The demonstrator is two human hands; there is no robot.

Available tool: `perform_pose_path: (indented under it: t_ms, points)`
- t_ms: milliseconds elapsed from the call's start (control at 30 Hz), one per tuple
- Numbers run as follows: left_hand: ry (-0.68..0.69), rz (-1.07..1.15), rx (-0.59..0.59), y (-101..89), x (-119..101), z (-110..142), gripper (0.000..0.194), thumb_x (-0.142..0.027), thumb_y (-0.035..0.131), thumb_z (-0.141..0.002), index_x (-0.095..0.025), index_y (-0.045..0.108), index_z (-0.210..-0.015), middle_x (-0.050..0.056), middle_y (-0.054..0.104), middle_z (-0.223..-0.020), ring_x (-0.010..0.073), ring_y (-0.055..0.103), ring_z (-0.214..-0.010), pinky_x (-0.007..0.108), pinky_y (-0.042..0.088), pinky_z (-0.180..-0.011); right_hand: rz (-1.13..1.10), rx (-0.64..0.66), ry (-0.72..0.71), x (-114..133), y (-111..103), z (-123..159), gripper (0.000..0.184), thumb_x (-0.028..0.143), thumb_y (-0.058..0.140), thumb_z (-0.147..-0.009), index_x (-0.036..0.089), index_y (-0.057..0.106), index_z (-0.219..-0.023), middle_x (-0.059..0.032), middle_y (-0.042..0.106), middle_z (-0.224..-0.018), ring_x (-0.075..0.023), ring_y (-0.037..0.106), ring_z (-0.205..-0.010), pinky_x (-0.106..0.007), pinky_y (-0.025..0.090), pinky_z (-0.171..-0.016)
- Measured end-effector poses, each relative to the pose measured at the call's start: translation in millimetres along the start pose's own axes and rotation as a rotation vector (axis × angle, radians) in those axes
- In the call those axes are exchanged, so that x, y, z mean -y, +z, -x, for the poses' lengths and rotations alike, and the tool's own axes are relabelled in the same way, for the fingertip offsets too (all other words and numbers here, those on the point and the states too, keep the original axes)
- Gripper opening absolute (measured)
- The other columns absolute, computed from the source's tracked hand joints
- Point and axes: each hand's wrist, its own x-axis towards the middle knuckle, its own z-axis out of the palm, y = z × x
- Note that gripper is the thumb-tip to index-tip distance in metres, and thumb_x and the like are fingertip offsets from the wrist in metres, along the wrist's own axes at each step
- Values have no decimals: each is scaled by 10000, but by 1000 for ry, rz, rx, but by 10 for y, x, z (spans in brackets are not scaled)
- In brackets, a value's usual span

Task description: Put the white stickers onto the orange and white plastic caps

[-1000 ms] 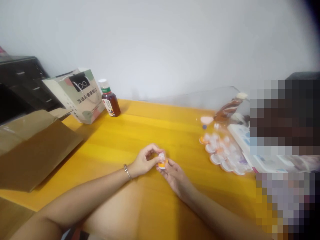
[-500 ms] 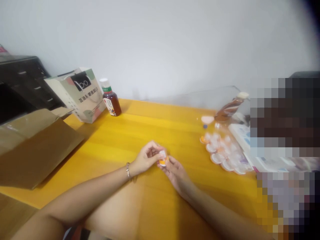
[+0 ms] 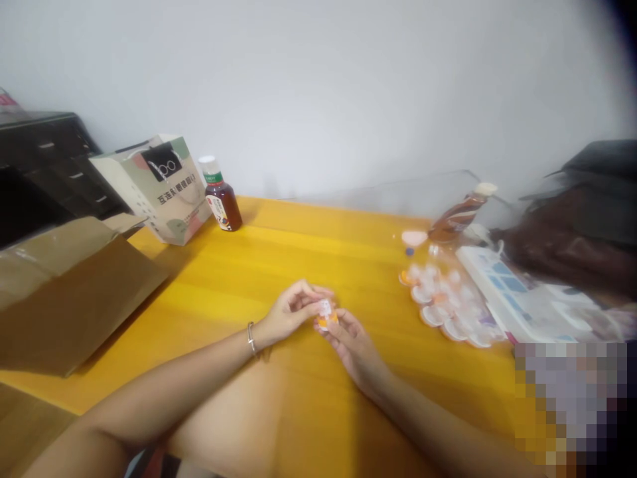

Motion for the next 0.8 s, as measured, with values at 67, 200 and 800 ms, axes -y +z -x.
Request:
perform_pose_path:
  t_ms: [67,200,800]
  points:
    - [52,2,-53,-4,32,-7,209,-268,640,-757,-134,485,-801,81,568,-954,147,565,-864,297,440,-783,13,-19,-5,4,7,0,199,283,735,-639,231,616,-789,2,639,-831,-155,581,-809,-334,422,-862]
    - [111,-11,-79,10,118,-5,211,-247,663,-734,-131,491,-774,72,558,-939,132,561,-831,278,450,-747,25,-23,-29,5,16,-3,211,277,744,-625,232,618,-788,0,651,-848,-161,584,-830,-341,427,-868]
    - [187,-208,-55,40,71,37,180,-251,591,-790,-147,451,-743,76,535,-918,149,548,-825,300,438,-760,153,-67,-99,-55,-35,-8,184,251,726,-653,222,610,-793,-2,675,-808,-160,589,-788,-324,415,-819]
